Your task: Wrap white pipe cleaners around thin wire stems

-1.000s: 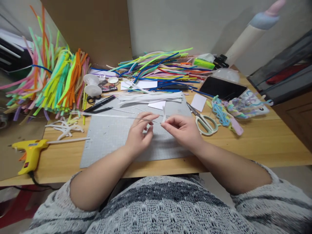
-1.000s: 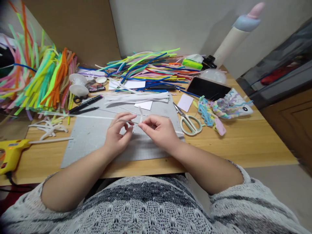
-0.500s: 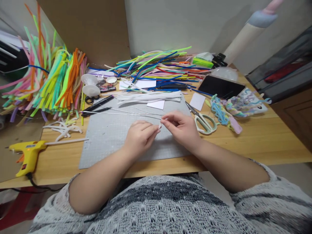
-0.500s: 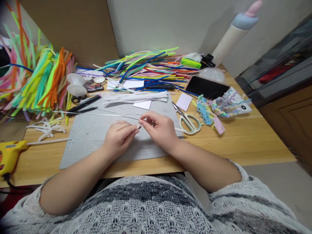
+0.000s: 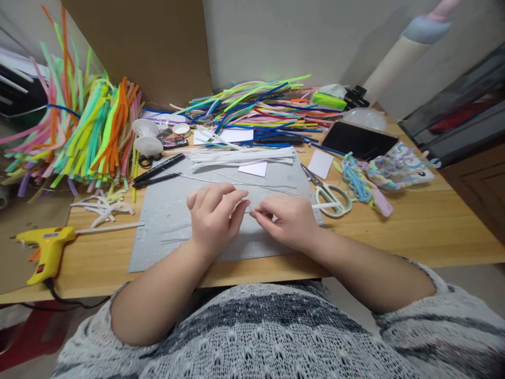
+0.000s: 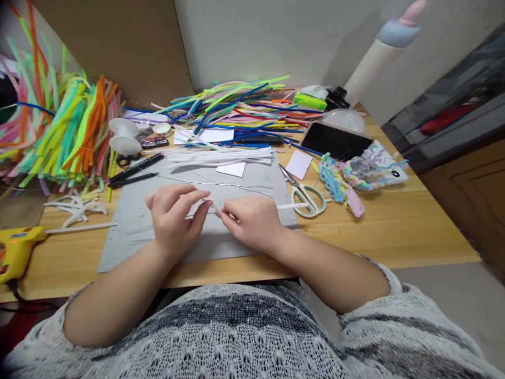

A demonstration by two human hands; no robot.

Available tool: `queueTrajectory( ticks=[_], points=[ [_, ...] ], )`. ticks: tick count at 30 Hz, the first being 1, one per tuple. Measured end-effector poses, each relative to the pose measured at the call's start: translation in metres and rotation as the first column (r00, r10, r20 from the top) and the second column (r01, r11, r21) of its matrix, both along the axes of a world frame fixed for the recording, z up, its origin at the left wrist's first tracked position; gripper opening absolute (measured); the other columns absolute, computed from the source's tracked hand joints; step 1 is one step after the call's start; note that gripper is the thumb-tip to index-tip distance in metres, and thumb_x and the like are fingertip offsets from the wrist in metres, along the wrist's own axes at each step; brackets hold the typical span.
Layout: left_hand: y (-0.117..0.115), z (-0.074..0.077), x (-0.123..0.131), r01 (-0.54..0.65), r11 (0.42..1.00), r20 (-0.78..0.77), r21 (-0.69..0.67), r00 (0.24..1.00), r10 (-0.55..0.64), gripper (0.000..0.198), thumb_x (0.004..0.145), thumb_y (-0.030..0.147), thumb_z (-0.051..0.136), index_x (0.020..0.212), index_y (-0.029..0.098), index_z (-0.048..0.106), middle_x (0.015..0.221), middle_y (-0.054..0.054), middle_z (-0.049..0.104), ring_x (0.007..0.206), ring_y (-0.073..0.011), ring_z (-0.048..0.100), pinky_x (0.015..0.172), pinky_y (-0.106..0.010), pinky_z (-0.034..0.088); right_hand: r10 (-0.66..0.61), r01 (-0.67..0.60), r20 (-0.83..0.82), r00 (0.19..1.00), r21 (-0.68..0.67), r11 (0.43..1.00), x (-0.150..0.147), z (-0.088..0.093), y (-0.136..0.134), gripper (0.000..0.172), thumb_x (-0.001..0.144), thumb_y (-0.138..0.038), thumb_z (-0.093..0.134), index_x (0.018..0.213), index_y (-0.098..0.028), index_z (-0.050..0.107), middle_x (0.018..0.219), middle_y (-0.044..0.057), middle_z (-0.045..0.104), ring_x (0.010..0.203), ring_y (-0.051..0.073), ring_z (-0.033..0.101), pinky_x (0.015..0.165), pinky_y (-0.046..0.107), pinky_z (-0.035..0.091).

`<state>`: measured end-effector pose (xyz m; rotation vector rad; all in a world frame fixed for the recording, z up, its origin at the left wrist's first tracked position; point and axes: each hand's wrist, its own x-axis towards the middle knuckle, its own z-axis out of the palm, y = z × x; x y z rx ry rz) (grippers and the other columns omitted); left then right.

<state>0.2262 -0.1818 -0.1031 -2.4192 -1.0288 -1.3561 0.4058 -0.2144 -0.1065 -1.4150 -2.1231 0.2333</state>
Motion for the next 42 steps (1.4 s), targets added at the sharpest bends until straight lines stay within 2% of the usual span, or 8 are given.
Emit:
queueTrajectory(
  ticks=[3,6,14,18,21,28,37,42],
  points=[
    [-0.006,0.002,-0.002,0.157,0.981,0.073,0.114,0.983,-0.165,0.015,0.071,0.015,0.061,0.084,0.023,0.062,0.074,0.001,0.065,0.069,-0.0144,0.059,0.069,-0.031,0.039,-0.101,0.085,-0.192,0.976,-0.088,0.992,0.002,0.001,0.002,0.021,0.083,-0.034,0.056,0.071,-0.018,0.064,0.065,-0.001,0.065,0.059,0.010,0.054,0.056,0.024,0.033],
    [-0.007,-0.002,0.001,0.224,0.967,0.041,-0.122,0.974,-0.221,0.015,0.073,0.012,0.054,0.082,0.021,0.062,0.072,0.000,0.067,0.069,-0.0153,0.059,0.068,-0.032,0.043,-0.178,0.116,-0.411,0.894,-0.172,0.978,0.004,0.003,0.006,0.021,0.080,-0.035,0.059,0.070,-0.017,0.062,0.062,-0.001,0.061,0.056,0.009,0.049,0.055,0.023,0.035],
    [0.007,-0.016,0.009,0.296,0.895,0.157,-0.335,0.954,-0.257,0.046,0.082,0.014,0.053,0.126,0.023,0.048,0.127,-0.011,0.050,0.115,-0.0206,0.048,0.095,-0.039,0.042,-0.160,-0.204,-0.714,0.682,-0.396,0.895,0.006,0.013,0.011,0.024,0.074,-0.035,0.064,0.063,-0.016,0.054,0.051,-0.005,0.045,0.048,0.006,0.037,0.047,0.022,0.030],
    [0.009,-0.016,0.008,0.327,0.891,0.125,-0.314,0.945,-0.302,0.027,0.083,0.016,0.053,0.108,0.024,0.062,0.123,-0.008,0.055,0.105,-0.0187,0.053,0.087,-0.036,0.045,-0.093,-0.399,-0.738,0.668,-0.461,0.792,0.004,0.015,0.009,0.025,0.074,-0.036,0.064,0.063,-0.016,0.054,0.050,-0.007,0.043,0.047,0.005,0.035,0.045,0.021,0.028],
    [0.008,-0.017,0.008,0.320,0.882,0.102,-0.346,0.947,-0.303,0.015,0.084,0.017,0.053,0.093,0.021,0.065,0.098,-0.006,0.067,0.090,-0.0170,0.058,0.081,-0.034,0.045,-0.095,-0.329,-0.740,0.666,-0.406,0.853,0.003,0.011,0.010,0.023,0.075,-0.035,0.063,0.065,-0.016,0.055,0.052,-0.006,0.046,0.048,0.006,0.038,0.046,0.021,0.030],
    [0.001,-0.018,0.009,0.288,0.903,-0.050,-0.318,0.946,-0.319,0.011,0.083,0.017,0.054,0.090,0.015,0.063,0.077,-0.005,0.067,0.071,-0.0153,0.057,0.068,-0.030,0.042,-0.102,0.064,-0.449,0.888,-0.099,0.993,0.006,-0.001,0.008,0.014,0.083,-0.032,0.057,0.083,-0.020,0.065,0.073,0.001,0.066,0.065,0.011,0.057,0.060,0.024,0.042],
    [-0.002,-0.004,0.003,0.073,0.997,-0.152,0.011,0.986,-0.070,0.005,0.077,0.021,0.063,0.082,0.021,0.064,0.066,0.001,0.067,0.068,-0.0163,0.053,0.064,-0.032,0.031,-0.037,0.020,0.094,0.995,0.172,0.985,0.008,0.002,0.005,0.024,0.090,-0.030,0.046,0.087,-0.021,0.068,0.077,0.002,0.069,0.072,0.014,0.061,0.063,0.025,0.037],
    [-0.001,-0.001,0.002,-0.002,0.998,-0.087,-0.067,0.996,-0.004,0.008,0.075,0.021,0.065,0.082,0.022,0.065,0.070,0.000,0.068,0.073,-0.0176,0.054,0.071,-0.034,0.033,0.019,-0.030,0.095,0.995,0.115,0.993,0.005,0.002,0.003,0.028,0.089,-0.037,0.048,0.077,-0.020,0.068,0.066,0.001,0.065,0.062,0.012,0.055,0.060,0.026,0.033]
  ],
)
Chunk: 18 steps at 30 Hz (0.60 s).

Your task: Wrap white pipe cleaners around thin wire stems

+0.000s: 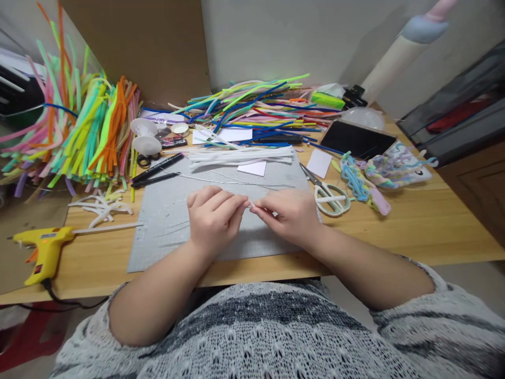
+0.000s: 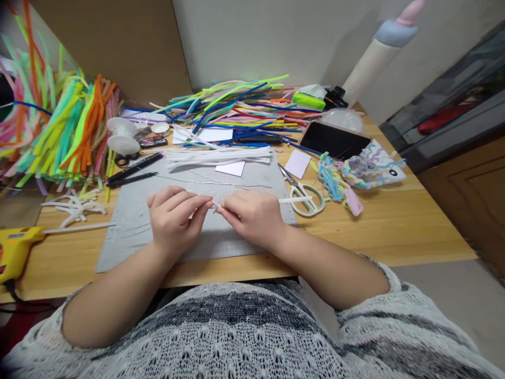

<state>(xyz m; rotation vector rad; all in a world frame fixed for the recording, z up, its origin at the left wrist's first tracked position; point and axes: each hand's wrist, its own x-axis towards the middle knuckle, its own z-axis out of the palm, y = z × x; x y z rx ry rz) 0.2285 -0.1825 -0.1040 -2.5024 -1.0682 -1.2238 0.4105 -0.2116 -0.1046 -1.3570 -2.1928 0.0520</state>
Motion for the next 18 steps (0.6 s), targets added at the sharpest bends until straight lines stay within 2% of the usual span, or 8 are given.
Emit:
queueTrajectory(
  ticks=[3,6,8,9,11,12,15,18],
  points=[
    [-0.002,0.001,-0.002,0.019,1.000,0.094,0.018,0.995,-0.021,0.016,0.075,0.017,0.063,0.090,0.022,0.064,0.080,-0.002,0.068,0.078,-0.0181,0.056,0.074,-0.034,0.036,-0.048,0.038,-0.142,0.989,-0.072,0.997,-0.001,0.001,0.000,0.027,0.086,-0.036,0.052,0.071,-0.019,0.066,0.064,0.001,0.064,0.060,0.011,0.054,0.059,0.025,0.033],
    [-0.005,-0.002,-0.004,0.210,0.976,0.164,0.061,0.962,-0.218,0.021,0.072,0.011,0.056,0.089,0.022,0.062,0.078,-0.002,0.066,0.072,-0.0164,0.057,0.069,-0.032,0.041,-0.166,0.112,-0.361,0.918,-0.166,0.980,-0.001,0.001,0.002,0.024,0.082,-0.037,0.058,0.068,-0.018,0.065,0.062,0.001,0.063,0.058,0.011,0.053,0.057,0.024,0.035],
    [-0.006,-0.006,-0.003,0.288,0.952,0.123,-0.107,0.954,-0.275,0.017,0.071,0.009,0.052,0.080,0.020,0.062,0.070,-0.001,0.064,0.066,-0.0157,0.056,0.063,-0.030,0.043,-0.215,0.112,-0.514,0.831,-0.224,0.968,0.000,0.001,0.004,0.023,0.080,-0.037,0.060,0.068,-0.017,0.065,0.060,0.000,0.061,0.055,0.010,0.050,0.054,0.024,0.035],
    [-0.005,-0.008,-0.002,0.264,0.937,0.099,-0.230,0.964,-0.247,0.017,0.072,0.009,0.050,0.078,0.020,0.062,0.069,-0.001,0.064,0.066,-0.0159,0.057,0.063,-0.030,0.044,-0.225,0.098,-0.571,0.790,-0.244,0.965,0.000,0.001,0.004,0.023,0.079,-0.037,0.061,0.067,-0.017,0.064,0.059,0.000,0.060,0.054,0.010,0.049,0.053,0.024,0.035],
    [-0.002,-0.013,0.002,0.182,0.886,0.078,-0.426,0.983,-0.165,0.022,0.075,0.010,0.049,0.089,0.019,0.063,0.077,-0.003,0.066,0.070,-0.0158,0.058,0.066,-0.030,0.046,-0.215,0.049,-0.625,0.750,-0.272,0.961,0.000,0.001,0.004,0.023,0.078,-0.036,0.062,0.066,-0.017,0.064,0.058,-0.001,0.058,0.052,0.009,0.046,0.051,0.023,0.036],
    [-0.001,-0.015,0.004,0.179,0.865,0.109,-0.469,0.984,-0.144,0.029,0.077,0.010,0.048,0.101,0.019,0.061,0.087,-0.004,0.066,0.073,-0.0151,0.059,0.067,-0.029,0.047,-0.203,0.026,-0.627,0.753,-0.279,0.960,0.000,0.001,0.004,0.022,0.078,-0.035,0.063,0.066,-0.016,0.064,0.057,-0.001,0.058,0.052,0.009,0.046,0.051,0.023,0.036],
    [0.005,-0.016,0.005,0.310,0.842,0.299,-0.442,0.936,-0.187,0.049,0.081,0.011,0.048,0.128,0.023,0.044,0.111,-0.008,0.056,0.076,-0.0115,0.056,0.067,-0.027,0.048,-0.164,-0.029,-0.607,0.778,-0.296,0.955,0.000,0.001,0.001,0.022,0.077,-0.034,0.064,0.063,-0.016,0.063,0.056,-0.001,0.057,0.053,0.008,0.046,0.052,0.023,0.036],
    [0.008,-0.015,0.004,0.414,0.839,0.375,-0.352,0.884,-0.279,0.041,0.084,0.012,0.049,0.122,0.026,0.052,0.111,-0.006,0.054,0.082,-0.0112,0.055,0.070,-0.026,0.049,-0.135,-0.113,-0.632,0.763,-0.336,0.935,-0.001,0.002,-0.001,0.023,0.077,-0.034,0.064,0.063,-0.016,0.062,0.054,-0.003,0.053,0.051,0.007,0.043,0.049,0.022,0.035]
  ],
)
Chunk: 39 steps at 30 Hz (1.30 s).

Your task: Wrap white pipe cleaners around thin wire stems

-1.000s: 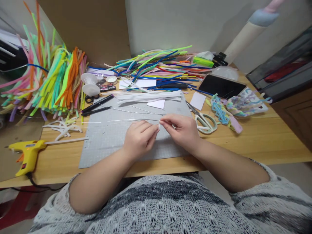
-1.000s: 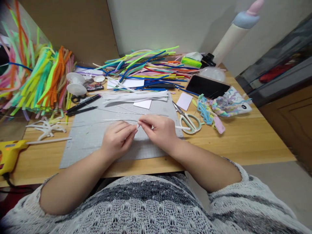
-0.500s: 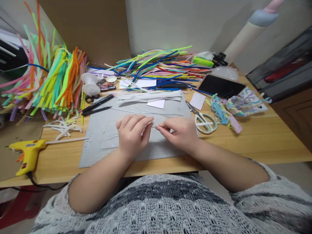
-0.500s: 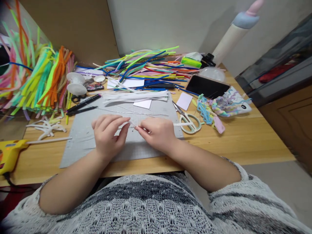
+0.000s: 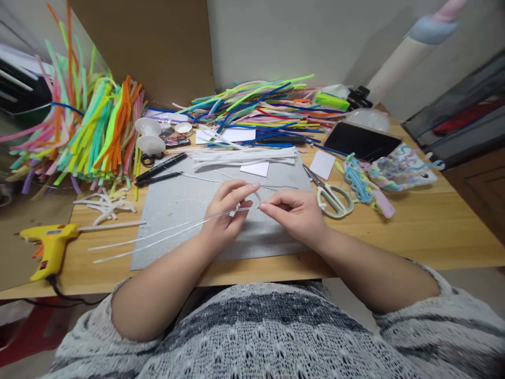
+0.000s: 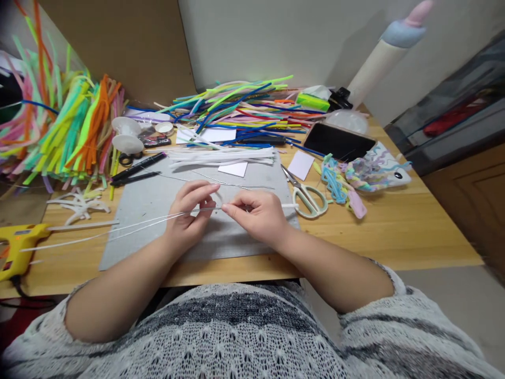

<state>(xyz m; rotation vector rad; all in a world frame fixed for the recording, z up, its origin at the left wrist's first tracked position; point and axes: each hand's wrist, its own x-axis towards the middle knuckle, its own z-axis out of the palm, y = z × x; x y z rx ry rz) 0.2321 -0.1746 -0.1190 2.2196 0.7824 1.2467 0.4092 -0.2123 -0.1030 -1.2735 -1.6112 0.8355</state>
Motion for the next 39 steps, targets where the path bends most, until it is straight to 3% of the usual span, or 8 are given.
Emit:
queueTrajectory(
  ticks=[10,15,20,25,30,32,35,39],
  points=[
    [-0.004,0.003,0.002,-0.063,0.996,-0.103,0.064,0.992,0.070,0.009,0.083,0.018,0.055,0.081,0.016,0.064,0.081,-0.005,0.064,0.080,-0.0135,0.060,0.071,-0.026,0.050,-0.032,0.038,-0.121,0.992,0.042,0.998,-0.003,-0.002,0.004,0.018,0.079,-0.035,0.062,0.074,-0.018,0.063,0.067,0.000,0.062,0.059,0.009,0.052,0.055,0.023,0.041],
    [-0.013,0.004,-0.001,-0.098,0.963,-0.184,0.253,0.972,0.147,0.011,0.082,0.016,0.055,0.088,0.016,0.064,0.063,0.000,0.063,0.055,-0.0088,0.055,0.053,-0.020,0.042,-0.107,0.074,0.158,0.982,0.204,0.976,0.001,-0.004,0.003,0.016,0.085,-0.031,0.056,0.091,-0.022,0.067,0.082,0.003,0.069,0.071,0.013,0.059,0.065,0.028,0.043],
    [-0.016,0.006,-0.001,-0.120,0.915,-0.300,0.386,0.921,0.247,0.013,0.081,0.018,0.052,0.070,0.017,0.060,0.052,0.001,0.055,0.048,-0.0101,0.048,0.049,-0.024,0.035,-0.142,-0.075,0.602,0.786,0.320,0.945,0.001,-0.002,-0.002,0.026,0.089,-0.032,0.046,0.094,-0.024,0.070,0.072,0.003,0.066,0.068,0.015,0.055,0.061,0.028,0.034],
    [-0.016,0.013,-0.001,-0.182,0.861,-0.275,0.475,0.899,0.341,0.004,0.076,0.017,0.057,0.073,0.019,0.058,0.059,-0.001,0.061,0.059,-0.0153,0.054,0.057,-0.030,0.038,-0.145,-0.117,0.634,0.759,0.352,0.929,0.000,0.000,-0.005,0.027,0.088,-0.037,0.048,0.085,-0.023,0.072,0.064,0.002,0.063,0.061,0.013,0.052,0.057,0.028,0.030],
    [-0.018,0.015,-0.009,0.092,0.828,-0.135,0.553,0.991,-0.020,0.019,0.073,0.013,0.052,0.089,0.021,0.058,0.070,-0.002,0.066,0.064,-0.0150,0.056,0.058,-0.029,0.043,-0.133,0.024,0.372,0.919,0.284,0.959,0.000,-0.001,-0.002,0.022,0.085,-0.034,0.054,0.079,-0.022,0.070,0.066,0.001,0.066,0.060,0.012,0.054,0.059,0.027,0.037],
    [-0.018,0.011,-0.009,0.221,0.879,-0.188,0.423,0.970,-0.153,0.018,0.073,0.012,0.046,0.083,0.020,0.059,0.065,-0.001,0.063,0.057,-0.0132,0.055,0.054,-0.028,0.042,-0.139,0.094,0.196,0.971,0.224,0.970,0.000,-0.002,0.001,0.019,0.083,-0.034,0.057,0.076,-0.021,0.070,0.069,0.002,0.067,0.061,0.012,0.055,0.060,0.027,0.040],
    [-0.012,0.003,-0.002,0.068,0.994,-0.158,-0.090,0.984,-0.082,0.019,0.078,0.014,0.043,0.082,0.018,0.061,0.069,-0.002,0.064,0.060,-0.0126,0.057,0.055,-0.027,0.044,-0.077,0.076,0.002,0.997,0.128,0.989,0.001,-0.001,0.003,0.018,0.080,-0.035,0.061,0.073,-0.020,0.069,0.069,0.002,0.067,0.062,0.012,0.057,0.058,0.026,0.043],
    [0.002,-0.001,0.004,0.243,0.741,0.242,-0.626,0.964,-0.111,0.024,0.083,0.034,0.053,0.100,0.019,0.061,0.077,-0.004,0.063,0.054,-0.0091,0.052,0.047,-0.022,0.040,0.104,-0.104,0.014,0.994,0.013,0.994,0.002,0.001,0.002,0.018,0.080,-0.035,0.061,0.075,-0.020,0.070,0.065,0.000,0.065,0.057,0.009,0.053,0.053,0.023,0.039]
  ],
)
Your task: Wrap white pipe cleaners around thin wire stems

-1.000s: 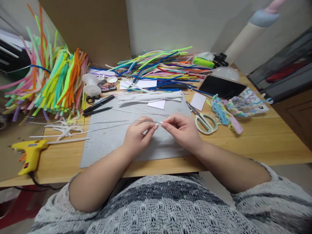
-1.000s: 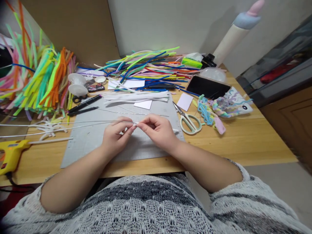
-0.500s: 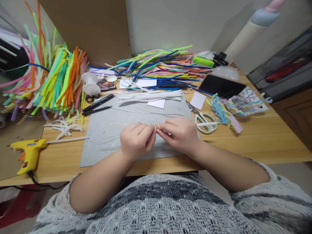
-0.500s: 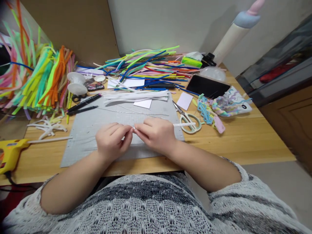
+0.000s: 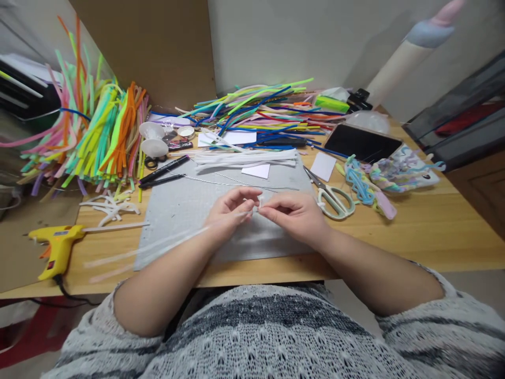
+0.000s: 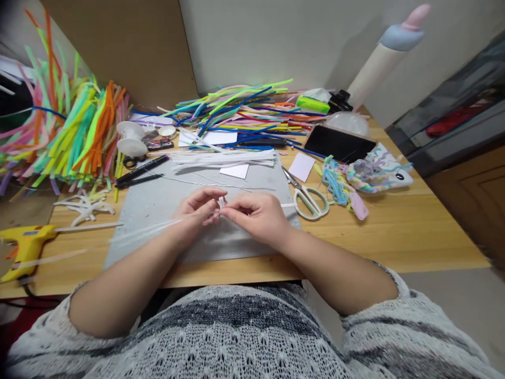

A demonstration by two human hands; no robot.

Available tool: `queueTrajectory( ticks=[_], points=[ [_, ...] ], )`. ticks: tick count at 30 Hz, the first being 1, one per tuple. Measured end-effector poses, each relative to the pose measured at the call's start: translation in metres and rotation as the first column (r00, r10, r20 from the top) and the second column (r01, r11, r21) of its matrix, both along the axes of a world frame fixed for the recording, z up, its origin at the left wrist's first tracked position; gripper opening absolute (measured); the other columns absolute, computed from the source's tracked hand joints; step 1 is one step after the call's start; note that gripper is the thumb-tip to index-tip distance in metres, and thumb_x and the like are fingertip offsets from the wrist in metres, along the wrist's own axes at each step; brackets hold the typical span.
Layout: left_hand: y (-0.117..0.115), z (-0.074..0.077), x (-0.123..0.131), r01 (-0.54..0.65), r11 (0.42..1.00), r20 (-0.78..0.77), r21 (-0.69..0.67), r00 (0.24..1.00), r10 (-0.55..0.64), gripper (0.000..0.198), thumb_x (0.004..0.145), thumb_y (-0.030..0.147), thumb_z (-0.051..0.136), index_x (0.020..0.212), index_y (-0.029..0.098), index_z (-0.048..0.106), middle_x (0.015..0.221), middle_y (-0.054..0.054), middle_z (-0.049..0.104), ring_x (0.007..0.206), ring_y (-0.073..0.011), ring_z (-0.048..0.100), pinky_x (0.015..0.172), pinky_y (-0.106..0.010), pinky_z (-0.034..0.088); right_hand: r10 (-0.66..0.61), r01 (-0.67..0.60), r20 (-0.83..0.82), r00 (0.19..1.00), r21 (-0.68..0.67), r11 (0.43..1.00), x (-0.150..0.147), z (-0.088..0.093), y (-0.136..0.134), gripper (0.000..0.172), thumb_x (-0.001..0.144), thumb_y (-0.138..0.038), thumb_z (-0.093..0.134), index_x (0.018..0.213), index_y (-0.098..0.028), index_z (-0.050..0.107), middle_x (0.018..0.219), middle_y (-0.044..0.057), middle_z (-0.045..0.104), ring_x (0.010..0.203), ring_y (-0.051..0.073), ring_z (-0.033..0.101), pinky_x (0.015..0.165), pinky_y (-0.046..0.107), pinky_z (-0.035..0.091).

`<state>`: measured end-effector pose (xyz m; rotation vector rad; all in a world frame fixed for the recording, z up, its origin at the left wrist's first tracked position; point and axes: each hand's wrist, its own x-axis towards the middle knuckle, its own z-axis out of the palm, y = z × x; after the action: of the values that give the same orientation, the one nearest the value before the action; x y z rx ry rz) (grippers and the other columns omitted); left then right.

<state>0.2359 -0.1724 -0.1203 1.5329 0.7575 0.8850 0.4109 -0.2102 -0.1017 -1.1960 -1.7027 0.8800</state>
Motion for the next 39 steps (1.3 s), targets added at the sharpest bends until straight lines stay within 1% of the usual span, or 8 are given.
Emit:
queueTrajectory(
  ticks=[6,11,15,20,28,30,33,39],
  points=[
    [0.006,0.008,-0.004,0.228,0.968,0.182,-0.104,0.961,-0.207,0.018,0.071,0.033,0.071,0.071,0.017,0.062,0.075,-0.003,0.056,0.070,-0.0109,0.054,0.063,-0.025,0.045,0.215,-0.211,0.047,0.975,-0.074,0.975,-0.001,0.001,-0.002,0.021,0.079,-0.035,0.062,0.066,-0.018,0.066,0.057,-0.004,0.056,0.053,0.006,0.045,0.051,0.021,0.035],
    [0.005,0.005,-0.002,0.099,0.975,0.135,-0.199,0.988,-0.072,0.022,0.074,0.035,0.067,0.070,0.016,0.057,0.067,0.000,0.055,0.052,-0.0061,0.044,0.048,-0.020,0.038,0.108,-0.123,-0.151,0.983,-0.095,0.988,-0.004,0.005,0.001,0.013,0.077,-0.030,0.063,0.074,-0.018,0.067,0.068,-0.001,0.065,0.060,0.008,0.054,0.056,0.022,0.041],
    [0.000,0.006,0.000,-0.084,0.990,-0.055,0.112,0.994,0.091,0.018,0.076,0.031,0.064,0.069,0.015,0.059,0.063,-0.001,0.059,0.054,-0.0087,0.050,0.048,-0.022,0.040,-0.035,0.019,-0.196,0.980,-0.081,0.997,-0.005,0.002,0.003,0.014,0.077,-0.031,0.063,0.076,-0.018,0.067,0.069,0.000,0.067,0.061,0.010,0.056,0.058,0.023,0.044],
    [-0.010,0.003,-0.001,-0.117,0.691,-0.182,0.713,0.921,0.345,0.004,0.079,0.018,0.060,0.077,0.016,0.062,0.074,-0.003,0.067,0.059,-0.0085,0.055,0.054,-0.021,0.043,-0.183,0.183,0.009,0.983,0.004,0.983,-0.004,-0.008,0.002,0.020,0.080,-0.036,0.060,0.085,-0.019,0.069,0.075,0.002,0.069,0.063,0.012,0.058,0.059,0.025,0.044],
    [-0.015,0.005,-0.002,-0.034,0.433,-0.254,0.901,0.768,0.588,0.004,0.079,0.020,0.061,0.081,0.020,0.064,0.080,-0.002,0.069,0.074,-0.0156,0.059,0.066,-0.029,0.041,-0.190,0.085,0.526,0.829,0.218,0.972,0.000,-0.004,-0.001,0.022,0.087,-0.033,0.050,0.095,-0.027,0.070,0.084,0.000,0.071,0.077,0.015,0.063,0.064,0.026,0.038],
    [-0.013,0.009,-0.003,-0.078,0.463,-0.269,0.883,0.724,0.635,0.005,0.079,0.025,0.062,0.077,0.021,0.066,0.078,-0.002,0.068,0.078,-0.0180,0.057,0.072,-0.033,0.039,-0.204,0.056,0.570,0.796,0.266,0.962,0.000,-0.004,0.000,0.023,0.088,-0.035,0.049,0.095,-0.028,0.071,0.077,0.000,0.069,0.071,0.014,0.061,0.061,0.026,0.035],
    [-0.009,0.014,-0.004,-0.126,0.603,-0.358,0.788,0.703,0.615,0.011,0.081,0.030,0.060,0.075,0.022,0.066,0.079,-0.002,0.066,0.082,-0.0190,0.056,0.076,-0.035,0.037,-0.214,0.022,0.584,0.783,0.318,0.948,0.000,-0.006,0.001,0.026,0.089,-0.036,0.047,0.093,-0.028,0.071,0.072,0.000,0.067,0.067,0.013,0.057,0.059,0.025,0.032],
    [-0.006,0.012,-0.004,0.049,0.851,-0.593,0.522,0.738,0.322,0.017,0.088,0.025,0.045,0.087,0.019,0.061,0.084,-0.003,0.066,0.078,-0.0170,0.057,0.070,-0.030,0.038,-0.212,-0.056,0.648,0.732,0.368,0.928,0.003,-0.007,0.004,0.028,0.091,-0.035,0.044,0.091,-0.026,0.071,0.068,0.001,0.064,0.064,0.012,0.052,0.058,0.027,0.026]
  ],
)
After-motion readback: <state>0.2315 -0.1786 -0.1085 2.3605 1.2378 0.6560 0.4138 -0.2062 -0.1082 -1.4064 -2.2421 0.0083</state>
